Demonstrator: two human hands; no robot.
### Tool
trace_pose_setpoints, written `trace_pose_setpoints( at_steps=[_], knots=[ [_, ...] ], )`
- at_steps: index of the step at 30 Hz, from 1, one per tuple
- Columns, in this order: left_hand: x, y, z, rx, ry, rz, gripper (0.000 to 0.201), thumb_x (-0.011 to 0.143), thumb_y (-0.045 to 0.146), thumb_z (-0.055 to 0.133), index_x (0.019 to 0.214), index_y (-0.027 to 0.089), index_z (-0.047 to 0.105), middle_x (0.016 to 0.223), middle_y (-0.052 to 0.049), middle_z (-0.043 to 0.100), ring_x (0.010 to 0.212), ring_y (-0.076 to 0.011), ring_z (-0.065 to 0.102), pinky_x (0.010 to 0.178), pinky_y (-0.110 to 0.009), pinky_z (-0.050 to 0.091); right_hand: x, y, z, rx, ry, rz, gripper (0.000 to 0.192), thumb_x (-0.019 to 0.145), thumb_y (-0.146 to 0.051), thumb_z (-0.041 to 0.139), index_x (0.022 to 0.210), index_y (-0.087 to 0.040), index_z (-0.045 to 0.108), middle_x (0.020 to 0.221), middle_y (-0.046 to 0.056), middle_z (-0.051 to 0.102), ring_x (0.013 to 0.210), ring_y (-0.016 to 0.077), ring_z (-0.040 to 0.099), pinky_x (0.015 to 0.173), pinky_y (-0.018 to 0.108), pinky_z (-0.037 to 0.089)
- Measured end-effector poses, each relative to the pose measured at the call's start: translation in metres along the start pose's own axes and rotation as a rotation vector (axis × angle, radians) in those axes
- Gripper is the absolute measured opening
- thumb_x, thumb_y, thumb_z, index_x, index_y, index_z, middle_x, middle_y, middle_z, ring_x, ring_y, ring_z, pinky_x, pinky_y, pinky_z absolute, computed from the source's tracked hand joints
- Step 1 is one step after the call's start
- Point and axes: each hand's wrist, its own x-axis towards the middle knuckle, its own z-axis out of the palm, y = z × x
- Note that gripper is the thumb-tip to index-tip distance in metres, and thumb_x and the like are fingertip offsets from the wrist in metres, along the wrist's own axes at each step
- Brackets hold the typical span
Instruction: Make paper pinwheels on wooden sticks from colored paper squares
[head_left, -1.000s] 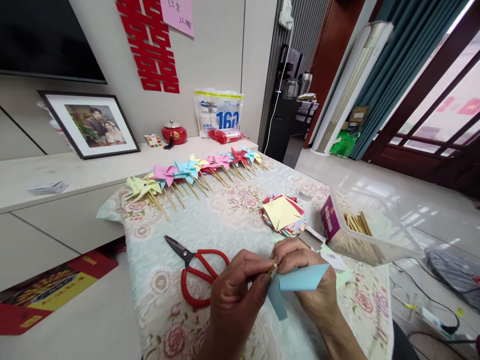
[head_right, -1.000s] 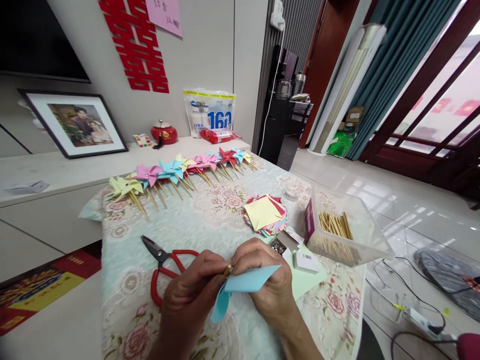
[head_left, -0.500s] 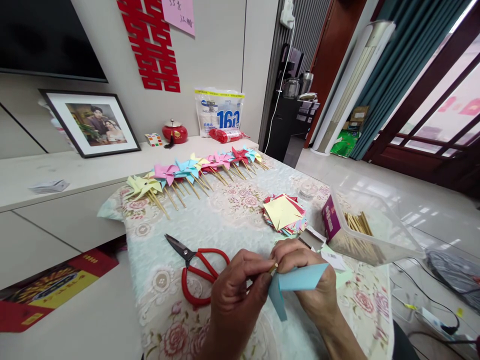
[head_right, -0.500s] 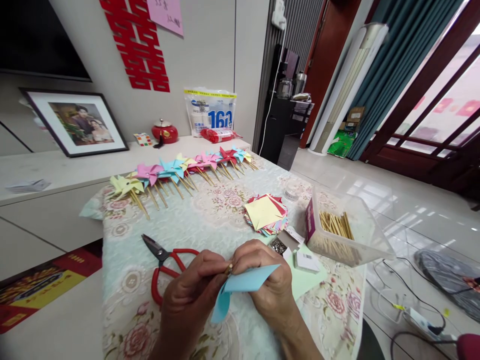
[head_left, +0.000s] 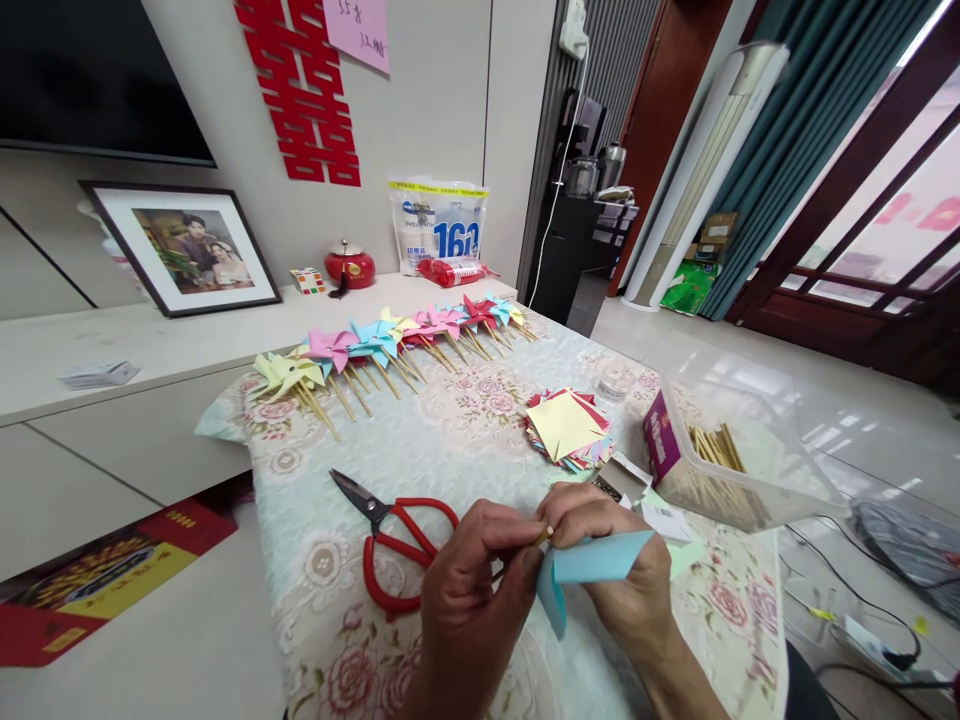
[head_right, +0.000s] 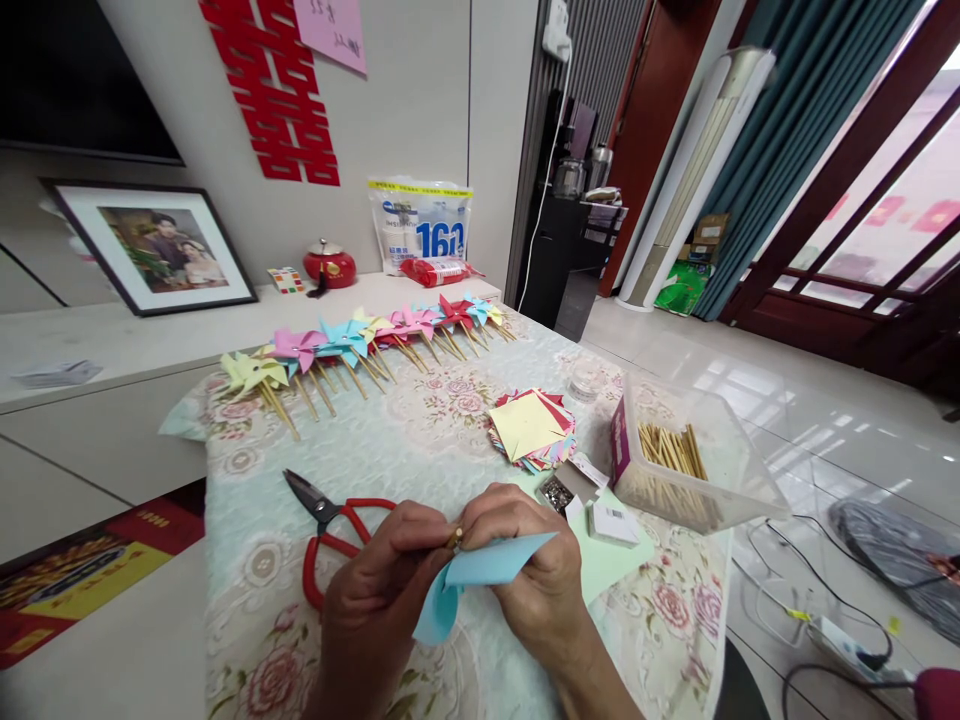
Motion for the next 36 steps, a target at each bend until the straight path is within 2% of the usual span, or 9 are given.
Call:
trace_pose_setpoints(
  at_steps=[7, 21, 30, 36],
  knots=[
    [0.0001, -0.0009, 0.0016, -0.033, 0.024, -0.024, 0.016, 0.086, 0.014, 0.069, 0.094, 0.025, 0.077, 0.081, -0.003, 0.063, 0.072, -0.0141, 0.059, 0.063, -0.023, 0.046, 0.0016, 0.0006, 0.0001, 0.0, 0.024, -0.008, 0.009, 0.09, -0.026, 0.07, 0.082, -0.022, 0.073, 0.075, 0.006, 0.07, 0.073, 0.0222, 0.066, 0.074, 0.04, 0.054],
    [0.0024, 0.0037, 0.0004, 0.016, -0.015, -0.005, 0.018, 0.087, 0.011, 0.067, 0.093, 0.026, 0.076, 0.081, -0.001, 0.063, 0.072, -0.0125, 0.06, 0.062, -0.021, 0.046, 0.003, 0.0017, -0.0007, 0.017, -0.002, -0.027, 0.013, 0.093, -0.028, 0.068, 0.082, -0.021, 0.071, 0.074, 0.005, 0.068, 0.072, 0.0207, 0.066, 0.075, 0.04, 0.054],
    [0.0023, 0.0033, -0.0019, 0.115, -0.049, 0.072, 0.021, 0.089, 0.008, 0.064, 0.096, 0.025, 0.073, 0.082, 0.001, 0.062, 0.076, -0.0117, 0.06, 0.066, -0.022, 0.047, -0.0014, 0.0031, -0.0029, 0.027, -0.035, -0.002, 0.01, 0.095, -0.024, 0.065, 0.086, -0.021, 0.07, 0.08, 0.004, 0.068, 0.077, 0.0197, 0.065, 0.083, 0.04, 0.051],
    [0.0026, 0.0039, -0.0037, 0.181, -0.054, 0.114, 0.019, 0.09, 0.009, 0.062, 0.098, 0.024, 0.071, 0.082, 0.001, 0.061, 0.074, -0.0109, 0.059, 0.063, -0.021, 0.046, -0.0025, 0.0042, -0.0029, 0.019, -0.044, -0.002, 0.01, 0.094, -0.024, 0.065, 0.086, -0.021, 0.069, 0.08, 0.003, 0.067, 0.077, 0.0192, 0.064, 0.082, 0.038, 0.05]
  ],
)
